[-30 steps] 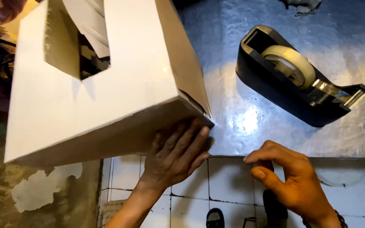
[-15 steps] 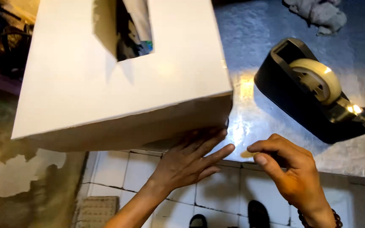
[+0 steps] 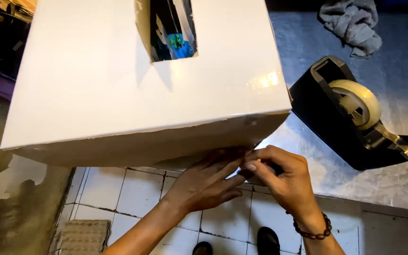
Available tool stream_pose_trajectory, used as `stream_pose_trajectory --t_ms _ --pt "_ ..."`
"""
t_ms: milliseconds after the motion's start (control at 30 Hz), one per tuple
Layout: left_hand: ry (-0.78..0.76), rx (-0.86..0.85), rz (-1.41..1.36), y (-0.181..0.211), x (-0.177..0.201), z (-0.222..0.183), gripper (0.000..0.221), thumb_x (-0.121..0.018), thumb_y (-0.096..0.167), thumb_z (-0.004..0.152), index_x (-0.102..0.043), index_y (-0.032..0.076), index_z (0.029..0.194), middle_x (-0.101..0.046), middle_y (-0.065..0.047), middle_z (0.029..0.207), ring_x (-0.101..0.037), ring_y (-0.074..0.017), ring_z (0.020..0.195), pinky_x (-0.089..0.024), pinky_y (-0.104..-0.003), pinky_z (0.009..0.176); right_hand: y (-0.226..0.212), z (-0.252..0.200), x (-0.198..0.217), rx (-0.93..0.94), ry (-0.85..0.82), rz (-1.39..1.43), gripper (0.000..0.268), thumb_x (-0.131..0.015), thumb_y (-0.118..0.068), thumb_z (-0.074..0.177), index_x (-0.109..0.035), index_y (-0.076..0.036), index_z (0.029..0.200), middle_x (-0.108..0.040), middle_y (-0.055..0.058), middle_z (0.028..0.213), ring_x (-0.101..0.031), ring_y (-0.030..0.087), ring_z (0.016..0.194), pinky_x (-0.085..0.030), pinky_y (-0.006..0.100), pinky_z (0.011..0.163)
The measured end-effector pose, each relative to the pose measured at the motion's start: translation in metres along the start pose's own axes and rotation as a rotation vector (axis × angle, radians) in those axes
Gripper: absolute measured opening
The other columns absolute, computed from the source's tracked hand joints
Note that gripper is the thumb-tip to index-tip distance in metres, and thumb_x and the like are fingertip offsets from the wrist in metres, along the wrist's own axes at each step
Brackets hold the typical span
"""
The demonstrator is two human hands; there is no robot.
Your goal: Taping the bottom and sides of cardboard bakery boxes for assembly.
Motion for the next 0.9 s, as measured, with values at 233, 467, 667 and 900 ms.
stream_pose_trajectory --t_ms 233,467,667,900 --pt "0.026 -0.008 -0.049 -0.005 0.004 -0.001 0.054 -0.071 0.041 0.096 -0.056 0.016 0.141 -0.051 -0.008 0.153 -0.045 -0.0265 0.148 -0.031 -0.049 0.127 0.002 0.003 -0.005 -0.081 0.079 -0.041 0.009 -0.072 -0.008 0.089 -0.076 0.000 0.089 -0.074 0.004 0.072 -0.065 0.008 0.062 -0.052 0.024 0.056" --pt "0.000 -0.015 -0.059 -0.005 0.006 -0.002 0.060 -0.071 0.042 0.096 -0.050 0.016 0.146 -0.050 -0.011 0.150 -0.041 -0.0274 0.147 -0.029 -0.050 0.128 -0.002 0.003 -0.011 -0.185 0.240 -0.126 0.014 -0.070 -0.007 0.093 -0.072 0.003 0.082 -0.063 0.003 0.058 -0.054 0.006 0.051 -0.042 0.024 0.044" --pt "-0.001 -0.019 -0.062 -0.005 0.011 0.000 0.058 -0.068 0.045 0.098 -0.050 0.016 0.146 -0.047 -0.011 0.154 -0.038 -0.0260 0.151 -0.029 -0.046 0.129 -0.003 0.002 -0.017 -0.227 0.327 -0.141 0.015 -0.070 -0.011 0.092 -0.074 0.001 0.084 -0.067 0.001 0.059 -0.061 0.005 0.049 -0.046 0.021 0.045" --pt "-0.040 -0.036 -0.016 -0.004 0.019 0.005 0.068 -0.068 0.049 0.093 -0.048 0.015 0.148 -0.045 -0.011 0.155 -0.036 -0.0247 0.151 -0.028 -0.045 0.127 -0.015 0.006 -0.011 -0.372 0.349 -0.236 0.021 -0.077 -0.019 0.089 -0.076 0.000 0.079 -0.067 0.003 0.052 -0.060 0.007 0.043 -0.044 0.024 0.041"
Point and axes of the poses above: each hand's wrist, its own z-axis towards the middle knuckle, its own x-axis out of the back of the hand, y = z × x, the point moved 5 cm from there along z, towards the middle knuckle
